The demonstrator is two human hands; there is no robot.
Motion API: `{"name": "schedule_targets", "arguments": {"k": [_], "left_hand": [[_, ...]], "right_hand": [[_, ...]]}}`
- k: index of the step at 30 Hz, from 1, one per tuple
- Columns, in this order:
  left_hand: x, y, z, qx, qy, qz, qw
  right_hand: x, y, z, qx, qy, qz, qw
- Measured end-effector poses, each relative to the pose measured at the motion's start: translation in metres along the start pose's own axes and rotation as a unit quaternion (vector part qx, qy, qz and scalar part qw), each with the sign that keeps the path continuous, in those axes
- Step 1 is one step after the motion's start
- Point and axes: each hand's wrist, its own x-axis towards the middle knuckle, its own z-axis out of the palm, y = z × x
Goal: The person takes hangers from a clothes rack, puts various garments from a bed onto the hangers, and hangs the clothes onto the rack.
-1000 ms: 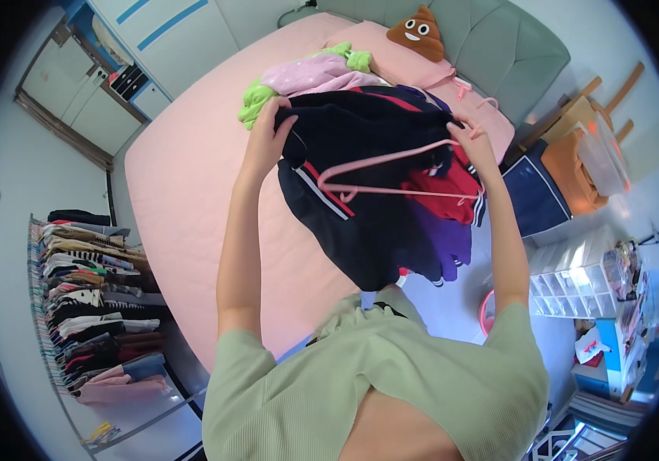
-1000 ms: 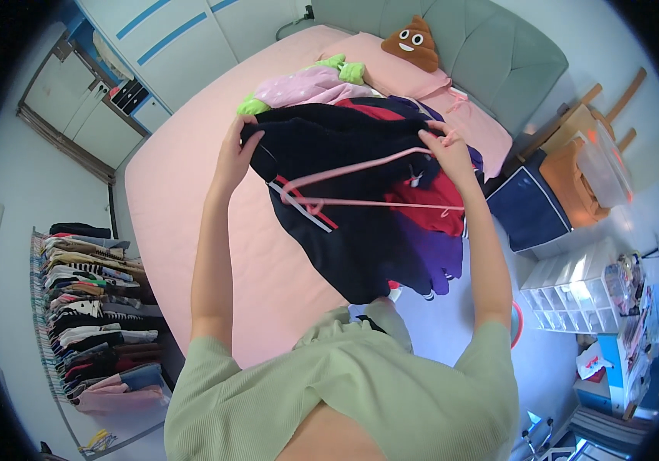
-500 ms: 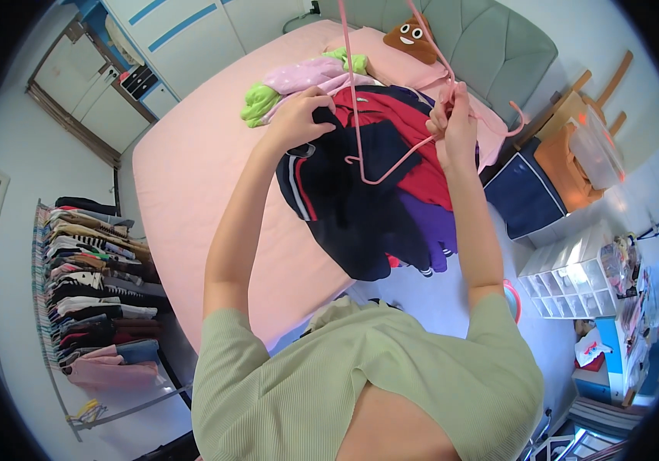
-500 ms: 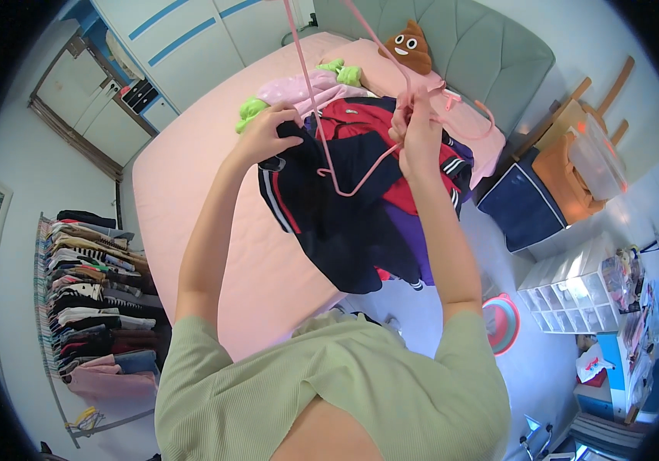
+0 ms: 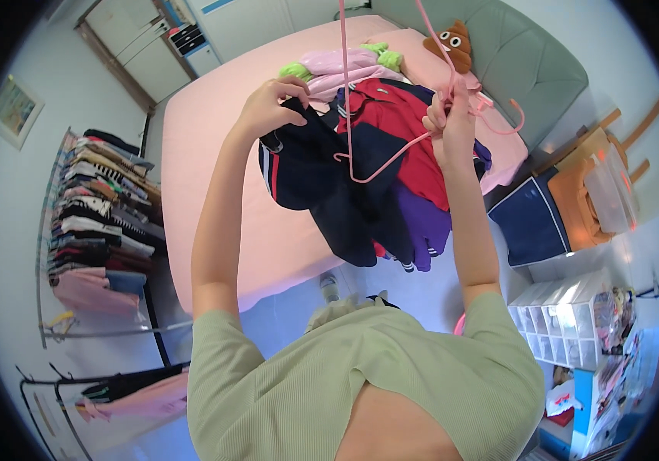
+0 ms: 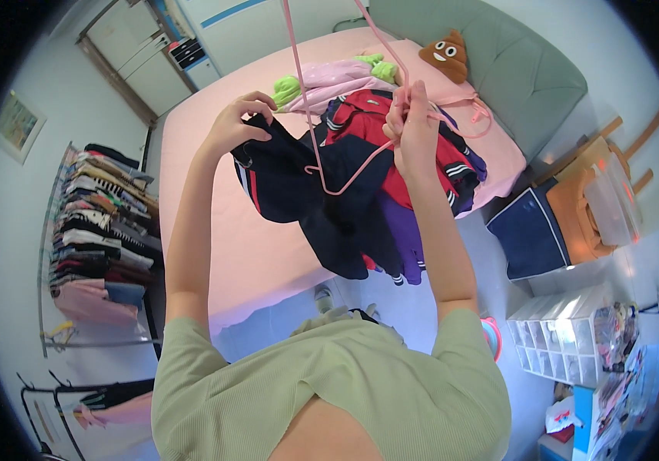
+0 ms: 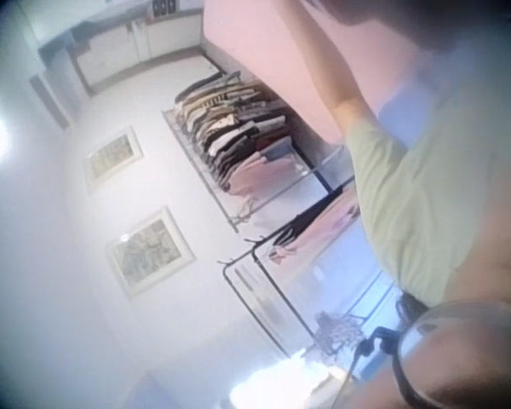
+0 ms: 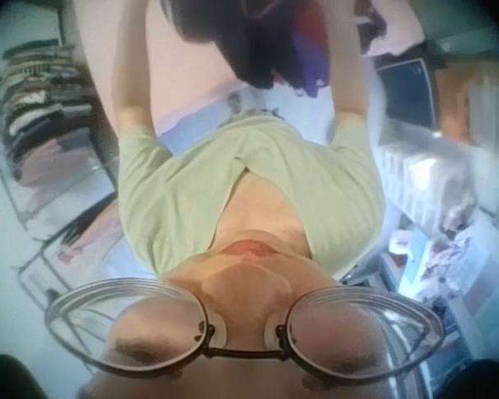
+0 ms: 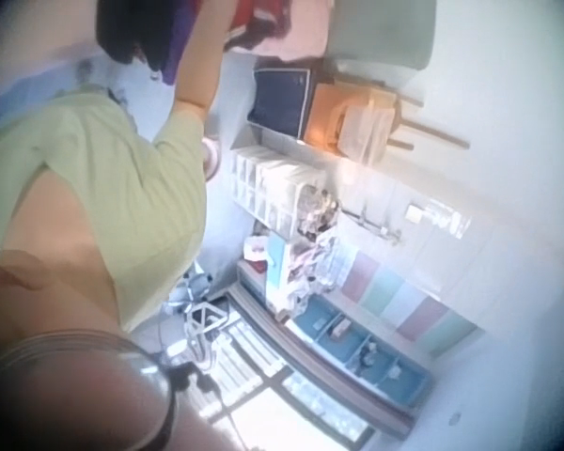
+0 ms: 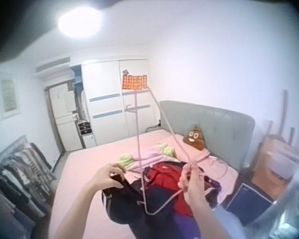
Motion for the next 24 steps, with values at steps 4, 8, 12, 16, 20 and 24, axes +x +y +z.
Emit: {"name": "schedule_targets", "arguments": {"k": [4, 8, 12, 16, 20, 24], "left_hand": [[-0.035, 0.003, -0.011, -0.049, 0.026, -0.036, 0.998], [-0.069, 0.012, -0.022, -0.080, 0.035, -0.074, 0.993], [-0.106, 0.022, -0.033, -0.077, 0.046, -0.101, 0.991], [-0.140, 0.028, -0.037, -0.080, 0.081, -0.122, 0.986], [-0.175, 0.031, -0.043, -0.095, 0.072, -0.151, 0.981], [-0.227, 0.036, -0.059, -0.125, 0.119, -0.160, 0.972]], "right_hand": [[-0.006, -0.001, -0.014, -0.009, -0.051, 0.056, 0.997], [-0.011, 0.002, -0.013, -0.006, -0.074, 0.083, 0.994], [-0.011, 0.002, -0.010, 0.045, -0.120, 0.059, 0.990], [-0.022, 0.021, 0.021, 0.102, -0.141, 0.127, 0.976], [-0.053, 0.062, 0.062, 0.105, -0.174, 0.139, 0.969], [-0.101, 0.108, 0.102, 0.085, -0.200, 0.199, 0.955]]}}
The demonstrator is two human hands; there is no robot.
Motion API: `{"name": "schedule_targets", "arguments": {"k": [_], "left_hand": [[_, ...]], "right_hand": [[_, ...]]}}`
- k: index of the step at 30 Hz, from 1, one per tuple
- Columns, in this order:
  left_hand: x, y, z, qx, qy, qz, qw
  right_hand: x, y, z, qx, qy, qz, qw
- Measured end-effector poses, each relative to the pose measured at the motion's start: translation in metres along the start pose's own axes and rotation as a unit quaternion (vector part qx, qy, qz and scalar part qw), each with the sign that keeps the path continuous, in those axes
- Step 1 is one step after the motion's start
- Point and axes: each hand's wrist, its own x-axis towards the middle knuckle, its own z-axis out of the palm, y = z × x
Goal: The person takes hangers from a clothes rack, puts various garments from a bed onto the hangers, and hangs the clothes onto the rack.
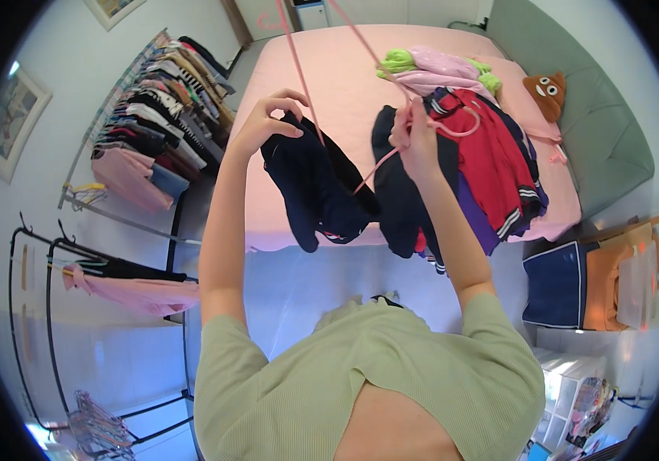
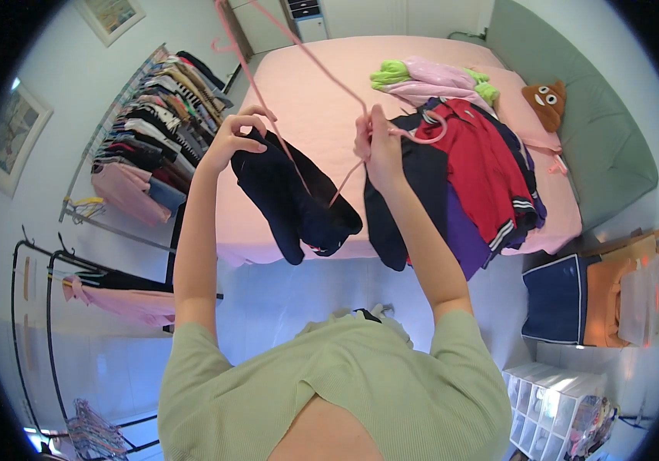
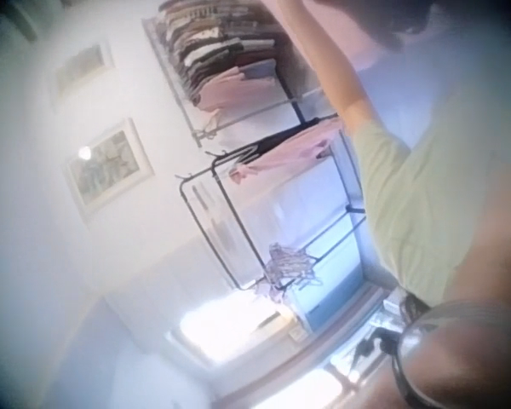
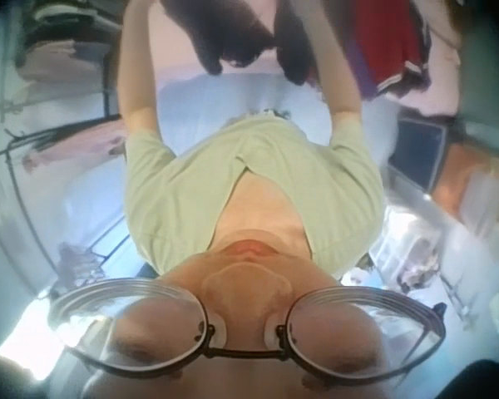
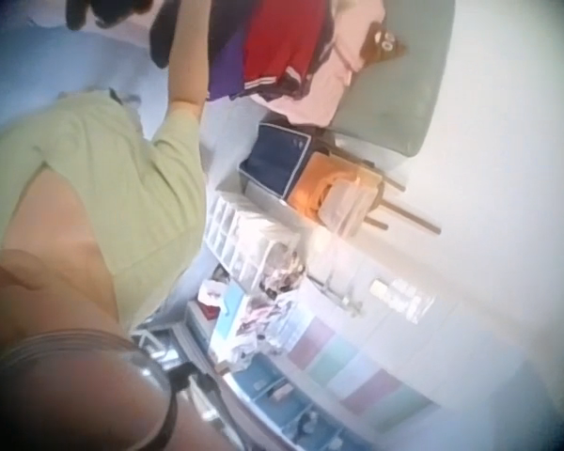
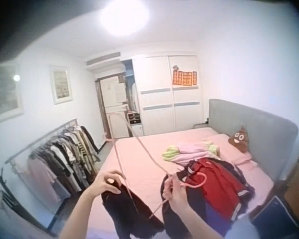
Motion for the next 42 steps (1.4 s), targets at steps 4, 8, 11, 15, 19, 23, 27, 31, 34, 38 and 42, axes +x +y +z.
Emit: {"name": "schedule_targets", "arguments": {"k": [4, 8, 11, 15, 19, 23, 27, 31, 34, 38, 42], "left_hand": [[-0.062, -0.007, -0.043, -0.061, 0.092, 0.003, 0.994], [-0.139, -0.021, -0.088, -0.139, 0.164, -0.007, 0.977], [-0.194, -0.026, -0.113, -0.086, 0.132, -0.054, 0.986], [-0.248, -0.026, -0.127, -0.061, 0.101, -0.068, 0.991], [-0.291, -0.029, -0.142, -0.069, 0.127, -0.073, 0.987], [-0.336, -0.032, -0.153, -0.053, 0.137, -0.086, 0.985], [-0.361, -0.035, -0.155, -0.059, 0.169, -0.156, 0.971], [-0.359, -0.050, -0.131, 0.026, 0.209, -0.151, 0.966], [-0.355, -0.057, -0.111, 0.086, 0.243, -0.166, 0.952], [-0.363, -0.052, -0.115, 0.134, 0.363, -0.167, 0.907], [-0.379, -0.049, -0.129, 0.313, 0.351, -0.356, 0.807]], "right_hand": [[-0.013, 0.069, 0.007, -0.009, -0.078, 0.059, 0.995], [-0.021, 0.127, -0.002, -0.101, -0.116, 0.191, 0.969], [-0.016, 0.135, 0.010, -0.158, -0.170, 0.214, 0.949], [-0.007, 0.126, 0.065, -0.353, -0.297, 0.231, 0.856], [0.000, 0.136, 0.107, -0.378, -0.310, 0.233, 0.841], [0.010, 0.144, 0.146, -0.426, -0.363, 0.255, 0.789], [0.010, 0.169, 0.179, -0.545, -0.427, 0.184, 0.697], [0.001, 0.187, 0.237, -0.505, -0.544, 0.103, 0.662], [0.006, 0.170, 0.287, -0.417, -0.613, 0.075, 0.667], [0.038, 0.186, 0.304, -0.332, -0.613, 0.143, 0.703], [0.051, 0.216, 0.321, -0.311, -0.591, 0.128, 0.733]]}}
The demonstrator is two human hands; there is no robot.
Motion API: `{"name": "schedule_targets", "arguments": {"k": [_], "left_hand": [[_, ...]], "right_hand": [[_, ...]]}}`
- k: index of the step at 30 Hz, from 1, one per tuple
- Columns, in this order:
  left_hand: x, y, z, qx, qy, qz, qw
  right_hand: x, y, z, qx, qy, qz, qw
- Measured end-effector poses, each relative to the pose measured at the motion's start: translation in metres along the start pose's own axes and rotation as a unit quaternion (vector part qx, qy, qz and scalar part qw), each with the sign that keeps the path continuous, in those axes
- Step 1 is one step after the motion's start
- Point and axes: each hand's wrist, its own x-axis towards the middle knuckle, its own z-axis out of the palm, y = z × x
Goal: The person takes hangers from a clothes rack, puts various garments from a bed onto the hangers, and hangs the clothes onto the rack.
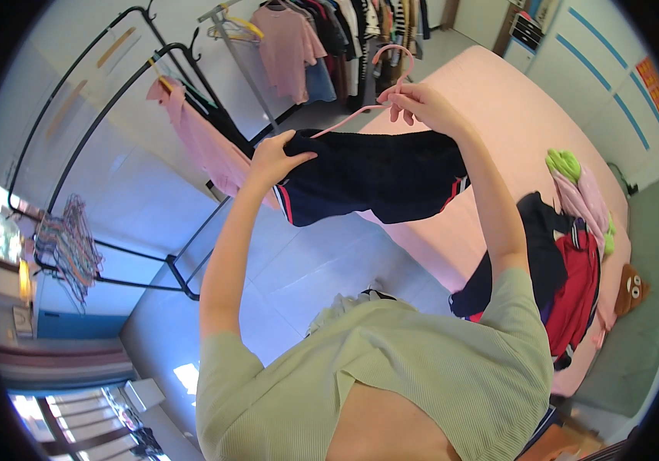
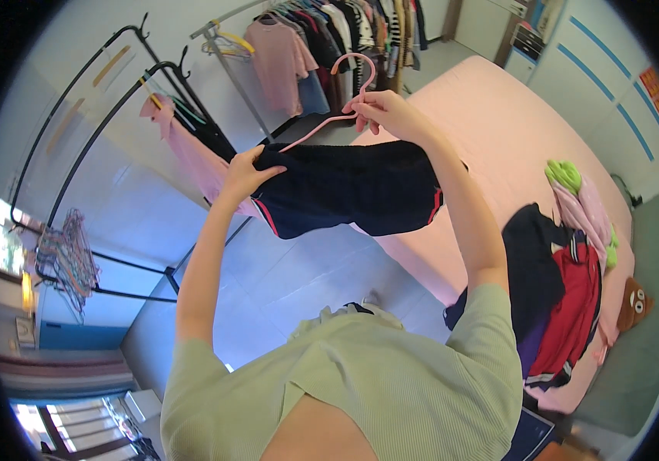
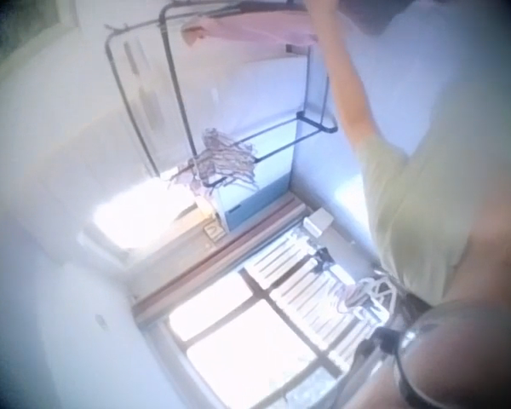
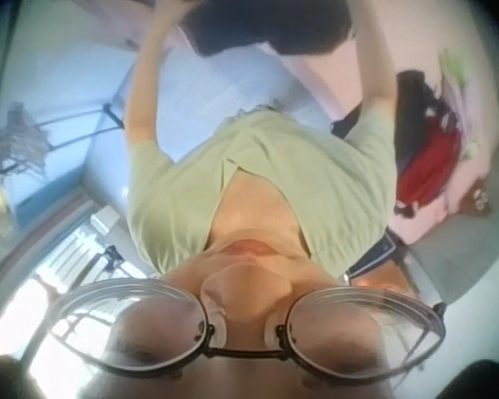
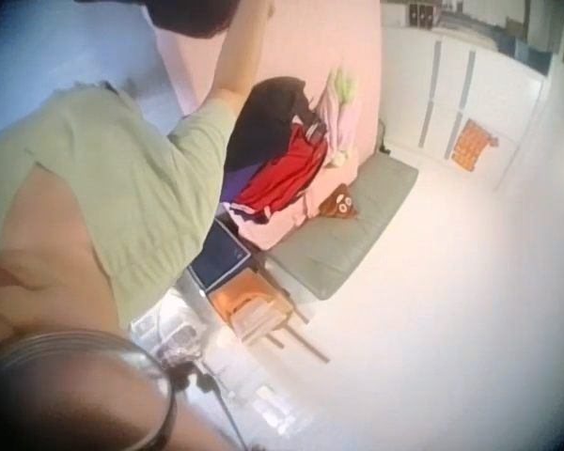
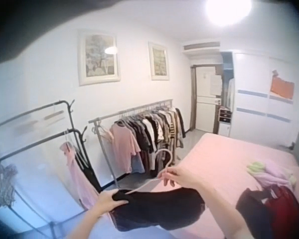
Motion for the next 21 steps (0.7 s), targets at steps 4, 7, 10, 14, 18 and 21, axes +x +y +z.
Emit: {"name": "schedule_targets", "arguments": {"k": [4, 7, 10, 14, 18, 21], "left_hand": [[-0.009, 0.009, 0.006, -0.007, 0.159, 0.030, 0.987], [-0.022, -0.003, 0.002, -0.024, 0.186, -0.019, 0.982], [-0.044, -0.024, 0.001, -0.033, 0.216, -0.055, 0.974], [-0.092, -0.048, -0.021, -0.030, 0.271, -0.145, 0.951], [-0.138, -0.054, -0.057, -0.041, 0.333, -0.206, 0.919], [-0.170, -0.064, -0.080, -0.035, 0.347, -0.241, 0.906]], "right_hand": [[0.038, 0.022, 0.016, 0.035, -0.023, -0.043, 0.998], [0.052, 0.015, 0.030, 0.078, -0.092, -0.046, 0.992], [0.069, 0.023, 0.036, 0.063, -0.138, -0.122, 0.981], [0.091, 0.045, 0.026, -0.079, -0.130, -0.219, 0.964], [0.111, 0.065, 0.048, -0.082, -0.214, -0.183, 0.956], [0.125, 0.053, 0.094, -0.159, -0.175, -0.223, 0.945]]}}
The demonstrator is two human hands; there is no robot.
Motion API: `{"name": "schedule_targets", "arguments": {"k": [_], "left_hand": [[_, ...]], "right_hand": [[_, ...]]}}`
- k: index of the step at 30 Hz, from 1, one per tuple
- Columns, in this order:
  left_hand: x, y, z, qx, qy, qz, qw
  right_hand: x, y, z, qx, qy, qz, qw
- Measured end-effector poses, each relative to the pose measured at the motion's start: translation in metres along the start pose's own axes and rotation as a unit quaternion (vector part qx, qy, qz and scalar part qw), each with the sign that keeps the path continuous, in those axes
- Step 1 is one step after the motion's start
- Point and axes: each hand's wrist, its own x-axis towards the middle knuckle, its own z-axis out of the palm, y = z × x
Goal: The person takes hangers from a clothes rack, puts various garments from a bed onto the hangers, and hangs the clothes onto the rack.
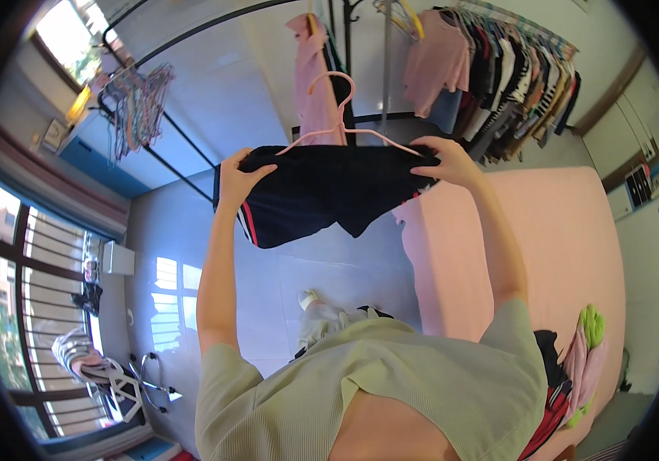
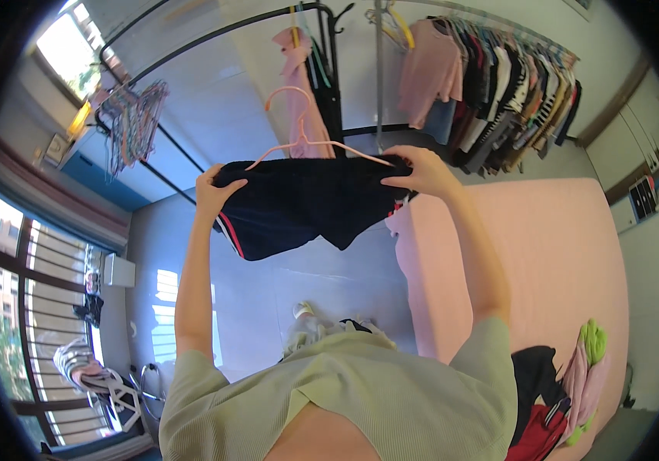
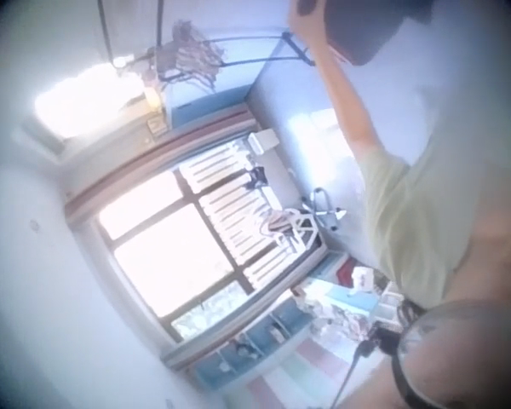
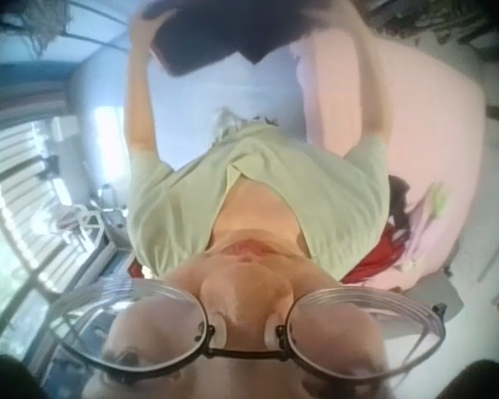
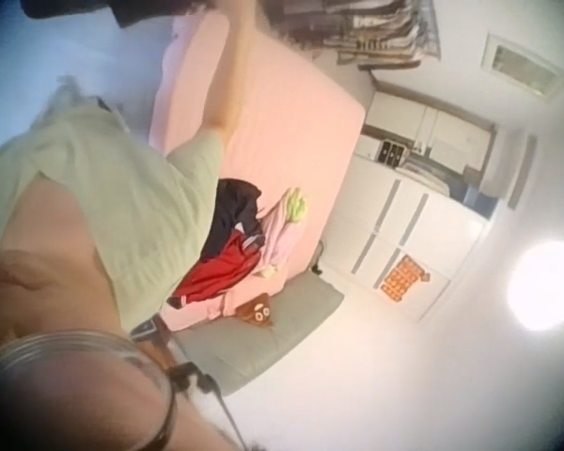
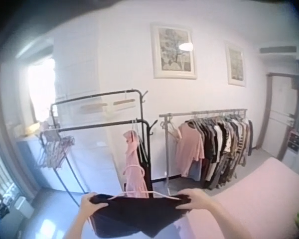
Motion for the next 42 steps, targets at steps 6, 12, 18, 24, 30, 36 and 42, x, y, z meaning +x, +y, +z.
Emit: {"name": "schedule_targets", "arguments": {"k": [6, 12, 18, 24, 30, 36, 42], "left_hand": [[0.013, -0.046, -0.068, 0.013, 0.011, -0.013, 1.000], [0.060, -0.102, -0.123, -0.100, -0.059, -0.028, 0.993], [0.117, -0.160, -0.148, -0.058, -0.118, -0.027, 0.991], [0.178, -0.186, -0.134, 0.022, -0.096, 0.051, 0.994], [0.245, -0.208, -0.094, 0.130, -0.099, 0.131, 0.978], [0.313, -0.222, -0.044, 0.051, -0.066, 0.158, 0.984], [0.379, -0.218, -0.016, 0.113, -0.040, 0.233, 0.965]], "right_hand": [[0.063, -0.044, 0.046, 0.081, 0.001, -0.070, 0.994], [0.121, -0.057, 0.093, 0.108, 0.041, -0.067, 0.991], [0.160, -0.076, 0.132, 0.200, 0.063, 0.033, 0.977], [0.187, -0.094, 0.152, 0.224, 0.121, 0.075, 0.964], [0.213, -0.089, 0.147, 0.226, 0.141, 0.161, 0.950], [0.243, -0.067, 0.139, 0.174, 0.182, 0.131, 0.959], [0.274, -0.044, 0.121, 0.261, 0.167, 0.186, 0.932]]}}
